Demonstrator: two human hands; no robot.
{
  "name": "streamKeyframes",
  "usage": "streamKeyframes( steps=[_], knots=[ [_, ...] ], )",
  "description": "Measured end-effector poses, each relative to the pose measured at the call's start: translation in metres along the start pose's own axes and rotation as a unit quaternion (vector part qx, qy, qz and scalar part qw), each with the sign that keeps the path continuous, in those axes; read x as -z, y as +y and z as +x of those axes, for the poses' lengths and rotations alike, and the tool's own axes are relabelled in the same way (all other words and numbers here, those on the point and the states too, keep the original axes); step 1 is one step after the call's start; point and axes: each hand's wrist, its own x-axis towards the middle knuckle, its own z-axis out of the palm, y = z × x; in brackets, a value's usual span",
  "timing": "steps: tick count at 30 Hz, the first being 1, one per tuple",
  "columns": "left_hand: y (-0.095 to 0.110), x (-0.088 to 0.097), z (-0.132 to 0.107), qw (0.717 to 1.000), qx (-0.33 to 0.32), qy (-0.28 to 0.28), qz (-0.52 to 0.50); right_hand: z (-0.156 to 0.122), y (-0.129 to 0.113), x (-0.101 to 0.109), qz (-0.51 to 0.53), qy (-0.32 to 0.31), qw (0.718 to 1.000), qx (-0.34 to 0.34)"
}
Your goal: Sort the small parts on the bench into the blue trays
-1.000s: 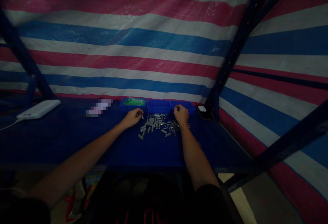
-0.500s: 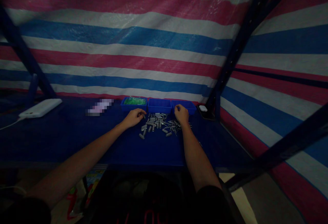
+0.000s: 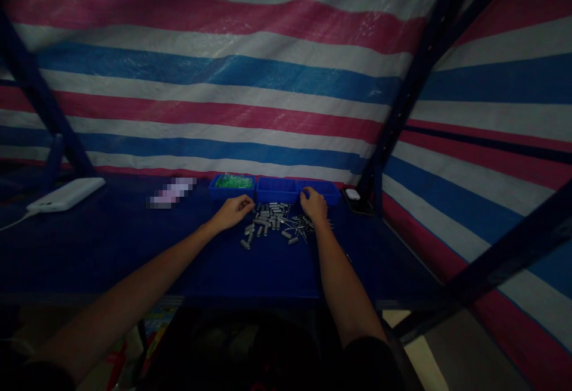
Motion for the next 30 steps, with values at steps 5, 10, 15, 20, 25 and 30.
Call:
streamKeyframes(
  steps=[5, 10, 15, 20, 25, 30],
  knots=[
    [0.005, 0.002, -0.003, 1.000, -0.004, -0.004, -0.004, 0.003, -0.001, -0.002, 0.043, -0.010, 0.999, 0.013],
    [0.004, 0.001, -0.003, 1.000, -0.005, -0.010, -0.006, 0.005, 0.003, -0.005, 0.029, -0.010, 0.999, -0.030],
    [0.003, 0.001, -0.003, 1.000, -0.007, -0.011, -0.006, 0.008, 0.005, -0.007, 0.054, -0.041, 0.996, -0.066],
    [0.004, 0.001, -0.004, 1.000, -0.007, -0.015, -0.007, 0.007, -0.003, -0.003, 0.109, -0.072, 0.987, -0.093],
    [0.005, 0.001, -0.004, 1.000, -0.011, -0.019, -0.002, 0.003, -0.010, 0.001, 0.145, -0.100, 0.977, -0.118],
    [0.003, 0.000, -0.004, 0.999, -0.007, -0.037, -0.005, 0.004, -0.007, -0.001, 0.124, -0.111, 0.978, -0.126]
  ],
)
